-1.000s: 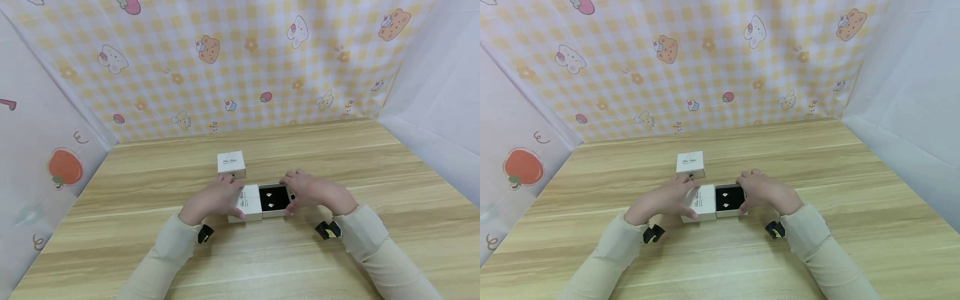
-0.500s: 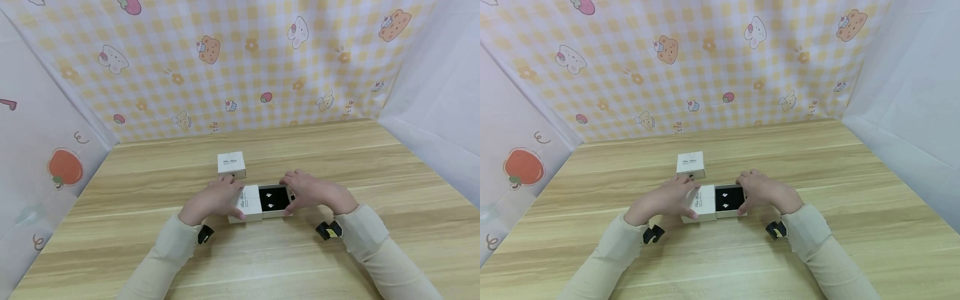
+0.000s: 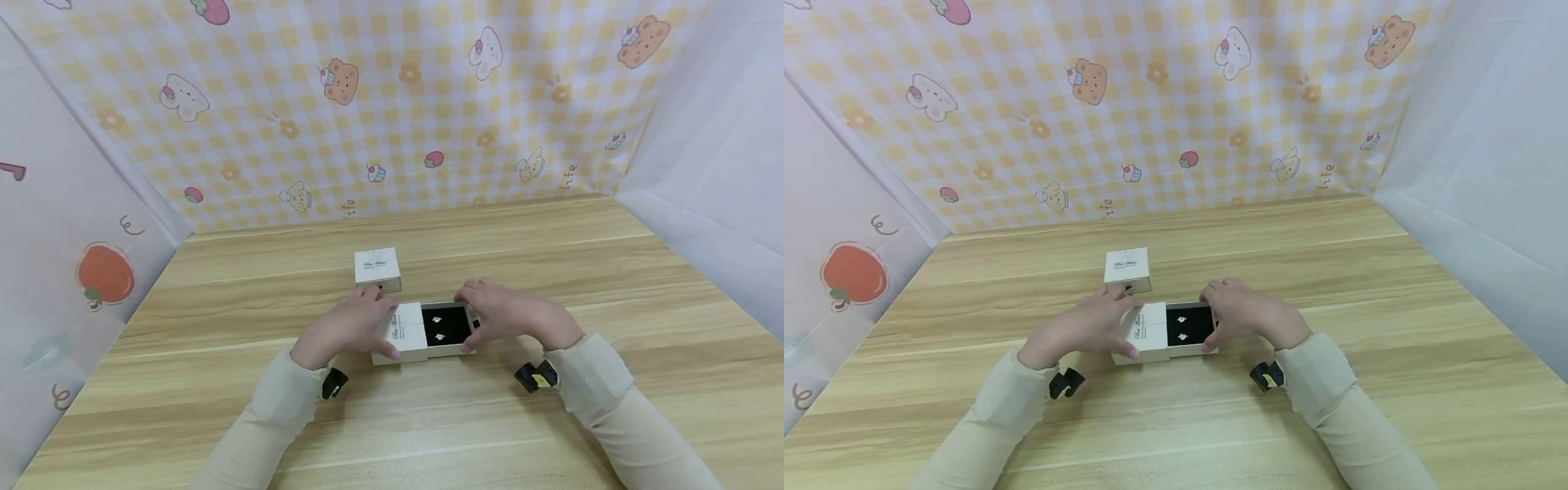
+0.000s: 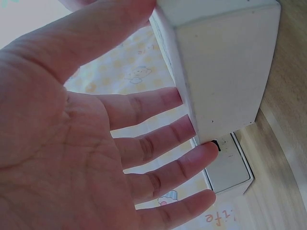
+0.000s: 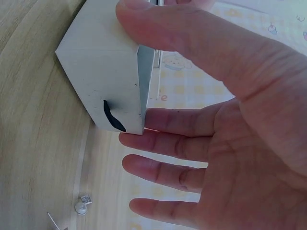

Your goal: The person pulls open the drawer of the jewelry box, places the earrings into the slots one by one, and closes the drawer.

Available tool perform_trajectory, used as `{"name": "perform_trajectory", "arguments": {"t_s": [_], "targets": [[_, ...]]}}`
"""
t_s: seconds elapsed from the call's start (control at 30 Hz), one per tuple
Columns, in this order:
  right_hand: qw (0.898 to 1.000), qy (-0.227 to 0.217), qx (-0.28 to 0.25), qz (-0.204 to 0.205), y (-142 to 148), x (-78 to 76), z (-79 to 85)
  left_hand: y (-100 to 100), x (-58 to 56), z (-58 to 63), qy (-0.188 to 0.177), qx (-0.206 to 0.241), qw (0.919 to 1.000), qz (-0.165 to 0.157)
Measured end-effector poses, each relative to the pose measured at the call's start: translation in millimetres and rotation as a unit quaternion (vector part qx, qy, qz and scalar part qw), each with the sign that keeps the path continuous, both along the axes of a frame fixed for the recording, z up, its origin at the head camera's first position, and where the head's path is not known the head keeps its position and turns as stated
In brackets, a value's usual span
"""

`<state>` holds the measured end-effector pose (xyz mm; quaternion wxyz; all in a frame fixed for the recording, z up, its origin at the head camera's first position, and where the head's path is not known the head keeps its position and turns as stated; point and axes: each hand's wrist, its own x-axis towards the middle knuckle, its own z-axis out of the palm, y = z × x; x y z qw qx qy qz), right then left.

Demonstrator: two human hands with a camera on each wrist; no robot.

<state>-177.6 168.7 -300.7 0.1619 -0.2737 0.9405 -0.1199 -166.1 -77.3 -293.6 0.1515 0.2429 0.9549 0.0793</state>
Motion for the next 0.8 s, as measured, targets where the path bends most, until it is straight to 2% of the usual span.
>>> {"name": "perform_trajectory", "arguments": {"t_s": [0.8], "targets": [[1.000, 0.012, 0.010, -0.002, -8.1, 1.5, -0.6, 0.9, 0.1, -0.5, -0.005, 0.001, 1.0000, 0.003]]}}
